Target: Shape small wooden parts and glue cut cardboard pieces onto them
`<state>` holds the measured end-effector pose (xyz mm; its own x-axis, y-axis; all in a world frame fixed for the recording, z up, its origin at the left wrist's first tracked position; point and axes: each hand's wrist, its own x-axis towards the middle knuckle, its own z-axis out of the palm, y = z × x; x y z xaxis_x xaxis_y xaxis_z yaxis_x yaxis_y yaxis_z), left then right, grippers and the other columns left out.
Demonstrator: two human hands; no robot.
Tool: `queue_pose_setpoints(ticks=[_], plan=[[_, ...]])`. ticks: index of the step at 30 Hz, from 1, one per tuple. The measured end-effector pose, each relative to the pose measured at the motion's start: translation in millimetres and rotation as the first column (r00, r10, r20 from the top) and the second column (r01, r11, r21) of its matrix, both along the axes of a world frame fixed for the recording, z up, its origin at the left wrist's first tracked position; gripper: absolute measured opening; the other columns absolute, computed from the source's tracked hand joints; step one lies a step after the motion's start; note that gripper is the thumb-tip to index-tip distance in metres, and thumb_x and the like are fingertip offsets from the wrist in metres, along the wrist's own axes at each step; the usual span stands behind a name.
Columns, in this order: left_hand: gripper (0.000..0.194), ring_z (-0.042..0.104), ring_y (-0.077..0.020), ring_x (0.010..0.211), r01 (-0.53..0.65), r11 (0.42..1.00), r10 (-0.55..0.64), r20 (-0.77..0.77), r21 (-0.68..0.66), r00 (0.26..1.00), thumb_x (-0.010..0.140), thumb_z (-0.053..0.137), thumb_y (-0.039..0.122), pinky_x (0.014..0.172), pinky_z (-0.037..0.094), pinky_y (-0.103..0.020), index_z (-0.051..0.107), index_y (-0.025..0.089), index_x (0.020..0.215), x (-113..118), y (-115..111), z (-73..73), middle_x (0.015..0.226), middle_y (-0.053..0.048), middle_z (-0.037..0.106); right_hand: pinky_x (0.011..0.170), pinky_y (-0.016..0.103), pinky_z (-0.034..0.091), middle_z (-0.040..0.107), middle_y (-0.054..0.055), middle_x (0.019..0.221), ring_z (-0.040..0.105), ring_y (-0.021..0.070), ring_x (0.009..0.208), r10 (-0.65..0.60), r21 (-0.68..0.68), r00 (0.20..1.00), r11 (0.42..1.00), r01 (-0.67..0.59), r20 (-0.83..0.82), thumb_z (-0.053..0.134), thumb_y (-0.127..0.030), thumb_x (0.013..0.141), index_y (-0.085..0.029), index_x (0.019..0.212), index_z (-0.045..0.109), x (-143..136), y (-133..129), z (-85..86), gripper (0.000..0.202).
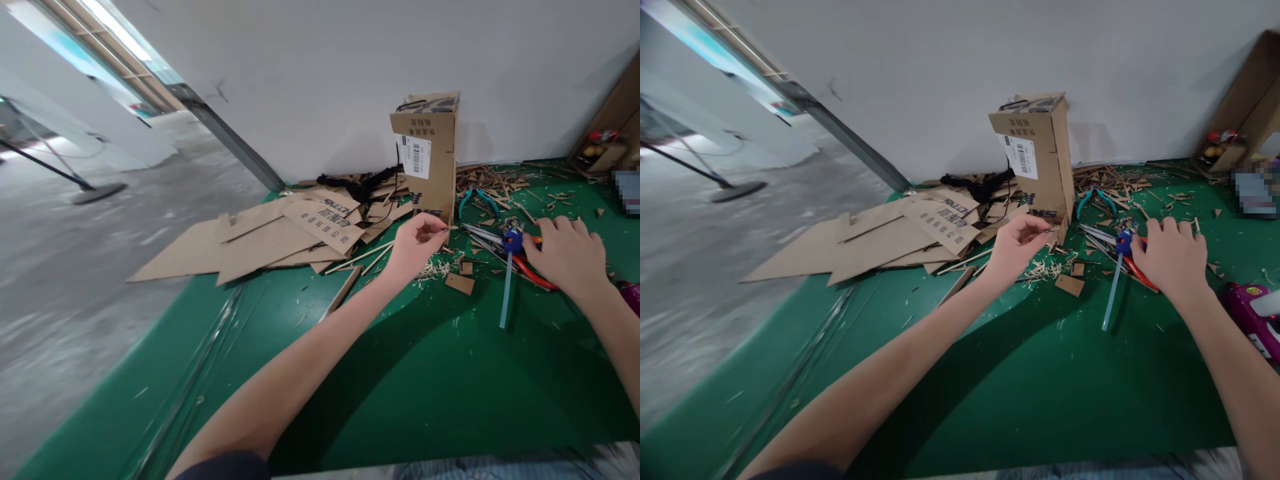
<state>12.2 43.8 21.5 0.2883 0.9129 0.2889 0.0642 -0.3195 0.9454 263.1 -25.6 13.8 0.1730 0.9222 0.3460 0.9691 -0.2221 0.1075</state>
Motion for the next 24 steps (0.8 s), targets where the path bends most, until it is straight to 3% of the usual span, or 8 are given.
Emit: queue_pose_setpoints(ticks=[5, 7, 10, 12, 15, 18, 20, 24], plan=[[0.005, 0.059, -0.0131, 0.074, 0.053, 0.998, -0.053, -0.027, 0.031, 0.998, 0.079, 0.066, 0.019, 0.07, 0.047, -0.026, 0.062, 0.019, 0.082, 0, 1, -4.1, 0.084, -0.003, 0.064, 0.066, 0.04, 0.04, 0.062, 0.019, 0.097, 0.055, 0.0344, 0.093, 0.096, 0.122, 0.987, 0.989, -0.081, -0.126, 0.034, -0.044, 0.092, -0.016, 0.11, 0.059, -20, -9, 9.8, 0.042], [0.004, 0.059, -0.0134, 0.075, 0.073, 0.995, -0.07, -0.051, 0.066, 0.996, 0.08, 0.065, 0.019, 0.071, 0.048, -0.027, 0.062, 0.019, 0.083, -1, 1, -3.9, 0.086, -0.004, 0.064, 0.064, 0.036, 0.039, 0.063, 0.015, 0.097, 0.057, 0.0302, 0.09, 0.223, 0.104, 0.961, 0.973, -0.208, -0.163, 0.036, -0.04, 0.092, -0.018, 0.107, 0.06, -26, -10, 9.3, 0.035], [0.004, 0.06, -0.0145, 0.081, 0.099, 0.976, -0.08, -0.106, 0.196, 0.991, 0.082, 0.061, 0.016, 0.072, 0.049, -0.027, 0.061, 0.02, 0.084, -2, -1, -2.9, 0.092, -0.005, 0.064, 0.063, 0.033, 0.042, 0.066, 0.01, 0.1, 0.061, 0.0237, 0.086, 0.477, 0.103, 0.842, 0.878, -0.467, -0.251, 0.04, -0.035, 0.093, -0.021, 0.111, 0.059, -31, -8, 3.8, 0.03], [0.008, 0.061, -0.0155, 0.086, 0.121, 0.94, -0.075, -0.155, 0.318, 0.985, 0.083, 0.058, 0.013, 0.073, 0.049, -0.027, 0.062, 0.02, 0.085, -3, -3, -3.3, 0.096, -0.006, 0.064, 0.064, 0.032, 0.046, 0.066, 0.008, 0.102, 0.063, 0.0212, 0.086, 0.59, 0.178, 0.728, 0.805, -0.566, -0.349, 0.044, -0.033, 0.092, -0.022, 0.116, 0.056, -34, -5, -1.8, 0.029], [0.01, 0.061, -0.0167, 0.092, 0.174, 0.845, -0.076, -0.209, 0.505, 0.975, 0.084, 0.057, 0.011, 0.077, 0.051, -0.031, 0.063, 0.02, 0.086, -3, -3, -5.7, 0.097, -0.007, 0.062, 0.058, 0.029, 0.049, 0.066, 0.008, 0.104, 0.065, 0.0206, 0.088, 0.657, 0.328, 0.572, 0.748, -0.577, -0.49, 0.049, -0.031, 0.09, -0.023, 0.12, 0.052, -39, -3, -9.5, 0.032], [0.01, 0.061, -0.0162, 0.093, 0.229, 0.767, -0.098, -0.244, 0.599, 0.965, 0.085, 0.058, 0.012, 0.08, 0.052, -0.033, 0.063, 0.02, 0.088, -1, -5, -8.5, 0.097, -0.007, 0.062, 0.049, 0.026, 0.048, 0.067, 0.008, 0.104, 0.067, 0.0205, 0.088, 0.648, 0.386, 0.464, 0.747, -0.541, -0.604, 0.051, -0.028, 0.089, -0.024, 0.119, 0.053, -47, -4, -12.6, 0.03], [0.011, 0.062, -0.0155, 0.092, 0.262, 0.761, -0.126, -0.261, 0.593, 0.957, 0.086, 0.057, 0.012, 0.079, 0.052, -0.031, 0.063, 0.02, 0.09, 0, -7, -9.9, 0.096, -0.006, 0.063, 0.05, 0.026, 0.05, 0.068, 0.007, 0.102, 0.067, 0.0199, 0.087, 0.646, 0.402, 0.417, 0.743, -0.535, -0.64, 0.053, -0.028, 0.089, -0.024, 0.114, 0.056, -52, -6, -12.8, 0.026], [0.009, 0.062, -0.0156, 0.089, 0.301, 0.812, -0.197, -0.252, 0.499, 0.948, 0.086, 0.057, 0.012, 0.077, 0.052, -0.03, 0.062, 0.019, 0.087, 5, -12, -11.8, 0.091, -0.005, 0.065, 0.055, 0.028, 0.054, 0.068, 0.006, 0.094, 0.067, 0.0194, 0.081, 0.627, 0.417, 0.358, 0.752, -0.511, -0.692, 0.055, -0.031, 0.088, -0.024, 0.098, 0.062, -59, -6, -14.3, 0.014]])
